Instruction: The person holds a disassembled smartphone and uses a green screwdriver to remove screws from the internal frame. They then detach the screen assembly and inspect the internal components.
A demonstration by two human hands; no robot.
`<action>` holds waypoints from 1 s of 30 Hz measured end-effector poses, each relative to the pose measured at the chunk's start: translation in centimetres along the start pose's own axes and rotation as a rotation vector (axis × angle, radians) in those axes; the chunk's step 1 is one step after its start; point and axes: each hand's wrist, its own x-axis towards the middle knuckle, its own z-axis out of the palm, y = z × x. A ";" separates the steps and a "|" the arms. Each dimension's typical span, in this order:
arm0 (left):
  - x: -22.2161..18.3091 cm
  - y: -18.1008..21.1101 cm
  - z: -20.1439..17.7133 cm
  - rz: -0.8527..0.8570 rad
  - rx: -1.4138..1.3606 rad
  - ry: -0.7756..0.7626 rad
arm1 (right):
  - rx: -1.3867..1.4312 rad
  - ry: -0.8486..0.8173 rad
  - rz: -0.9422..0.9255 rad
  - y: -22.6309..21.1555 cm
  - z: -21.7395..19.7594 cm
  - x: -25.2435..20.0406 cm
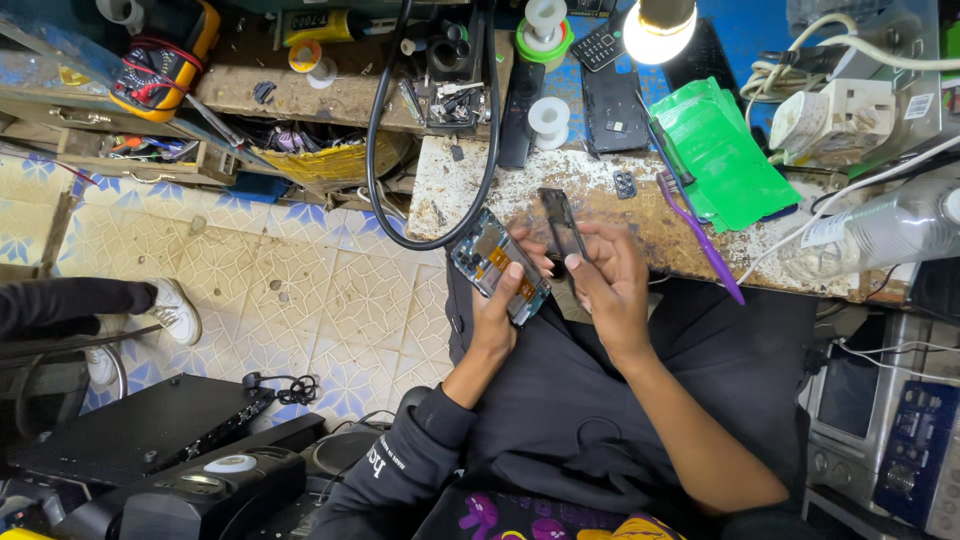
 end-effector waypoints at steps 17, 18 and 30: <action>-0.1 0.5 0.4 0.144 0.082 -0.152 | 0.334 -0.077 0.208 3.2 -1.7 1.1; -0.1 0.4 0.4 0.141 0.087 -0.159 | 0.338 -0.078 0.212 3.3 -1.7 1.1; -0.4 1.4 0.5 0.094 0.109 -0.172 | 0.265 -0.036 0.245 4.3 -1.8 0.7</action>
